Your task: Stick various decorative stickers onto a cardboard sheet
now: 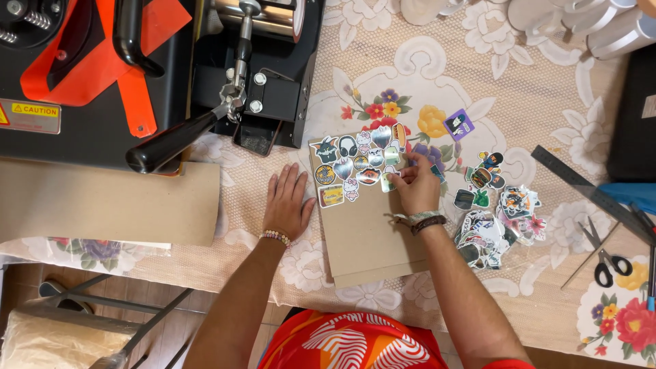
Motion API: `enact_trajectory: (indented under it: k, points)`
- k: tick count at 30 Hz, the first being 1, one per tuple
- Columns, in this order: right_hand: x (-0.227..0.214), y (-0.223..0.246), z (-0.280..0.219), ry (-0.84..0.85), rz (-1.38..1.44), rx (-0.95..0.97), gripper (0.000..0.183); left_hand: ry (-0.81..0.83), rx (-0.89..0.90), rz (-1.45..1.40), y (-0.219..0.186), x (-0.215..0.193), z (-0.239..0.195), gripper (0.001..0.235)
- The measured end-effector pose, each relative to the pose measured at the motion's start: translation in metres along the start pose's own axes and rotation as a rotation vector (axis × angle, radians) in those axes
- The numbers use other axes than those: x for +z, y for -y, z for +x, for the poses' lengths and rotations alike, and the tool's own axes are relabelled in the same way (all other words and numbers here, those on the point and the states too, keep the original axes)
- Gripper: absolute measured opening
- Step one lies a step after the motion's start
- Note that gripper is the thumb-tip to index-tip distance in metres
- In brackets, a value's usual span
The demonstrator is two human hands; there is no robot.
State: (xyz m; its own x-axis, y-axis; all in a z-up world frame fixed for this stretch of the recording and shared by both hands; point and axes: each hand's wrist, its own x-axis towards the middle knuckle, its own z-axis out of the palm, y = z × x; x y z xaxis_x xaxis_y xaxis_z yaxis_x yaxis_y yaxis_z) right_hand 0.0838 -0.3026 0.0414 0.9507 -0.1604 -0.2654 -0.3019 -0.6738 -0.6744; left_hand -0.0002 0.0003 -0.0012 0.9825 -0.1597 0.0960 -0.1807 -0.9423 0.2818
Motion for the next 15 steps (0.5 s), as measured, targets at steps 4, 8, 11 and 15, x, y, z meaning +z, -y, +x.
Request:
enact_trajectory:
  k: [4,8,11,15]
  points:
    - [-0.001,0.01,-0.005,-0.018,-0.063,-0.039,0.055,-0.012,0.0,0.001,-0.001,-0.001,0.0,0.061]
    - [0.0,0.016,-0.008,-0.1,-0.214,-0.126,0.053,-0.027,0.012,-0.013,0.003,0.001,0.0,0.061]
    - [0.001,0.01,-0.011,-0.17,-0.271,-0.19,0.047,-0.037,0.032,-0.03,0.002,0.001,0.001,0.062]
    - [-0.015,0.003,-0.016,-0.303,-0.146,-0.212,0.037,-0.055,0.038,-0.021,0.004,0.002,0.001,0.062]
